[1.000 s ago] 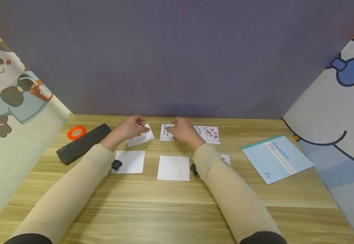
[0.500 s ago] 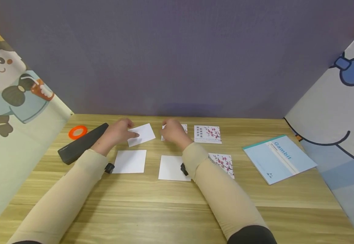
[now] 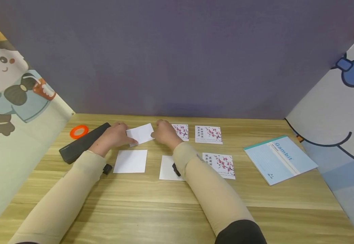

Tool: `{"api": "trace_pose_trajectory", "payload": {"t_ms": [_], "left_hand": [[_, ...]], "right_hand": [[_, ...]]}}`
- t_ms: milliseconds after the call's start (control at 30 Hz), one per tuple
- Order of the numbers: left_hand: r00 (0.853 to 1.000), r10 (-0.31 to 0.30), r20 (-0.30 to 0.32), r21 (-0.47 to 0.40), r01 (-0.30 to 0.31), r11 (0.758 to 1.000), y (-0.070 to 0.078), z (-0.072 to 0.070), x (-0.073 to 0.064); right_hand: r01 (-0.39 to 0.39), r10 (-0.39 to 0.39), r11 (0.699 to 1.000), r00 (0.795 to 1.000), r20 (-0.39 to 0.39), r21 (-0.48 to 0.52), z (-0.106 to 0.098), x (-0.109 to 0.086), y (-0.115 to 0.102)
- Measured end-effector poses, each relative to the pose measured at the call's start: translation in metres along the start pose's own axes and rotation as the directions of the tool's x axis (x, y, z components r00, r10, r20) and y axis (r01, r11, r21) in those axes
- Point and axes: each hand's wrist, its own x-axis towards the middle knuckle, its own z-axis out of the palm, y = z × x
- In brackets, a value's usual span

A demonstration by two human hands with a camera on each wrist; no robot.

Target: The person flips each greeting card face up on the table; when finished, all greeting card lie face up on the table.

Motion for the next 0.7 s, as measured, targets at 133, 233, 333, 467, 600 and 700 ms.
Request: {"api": "trace_pose_trajectory", "payload": {"t_ms": [133, 233, 333, 467, 600, 700], "left_hand": [[1.000, -0.004, 0.024, 0.017, 0.004, 1.000, -0.004, 0.000, 0.002], [0.999, -0.020, 0.042, 0.018, 0.019, 1.000, -0.006, 0.000, 0.004], [0.998, -0.036, 0.060, 0.007, 0.036, 0.999, -0.006, 0.001, 0.007], [0.996, -0.042, 0.084, 0.010, 0.041, 0.999, -0.007, 0.002, 0.010], [0.997, -0.031, 0.072, 0.013, 0.030, 0.999, -0.010, 0.002, 0.013], [0.998, -0.025, 0.064, 0.001, 0.025, 1.000, -0.011, 0.001, 0.013]], "right_hand": [[0.007, -0.007, 1.000, 1.000, 0.006, -0.010, 0.002, 0.004, 0.000], [0.002, -0.002, 1.000, 1.000, 0.012, 0.002, 0.002, 0.007, 0.000], [0.000, -0.001, 1.000, 1.000, 0.018, 0.015, 0.002, 0.010, 0.001], [0.024, -0.023, 1.000, 1.000, 0.021, -0.006, 0.004, 0.014, 0.001], [0.044, -0.044, 0.999, 0.999, 0.023, -0.020, 0.006, 0.018, -0.001], [0.049, -0.048, 0.998, 0.998, 0.034, -0.027, 0.009, 0.021, -0.004]]}}
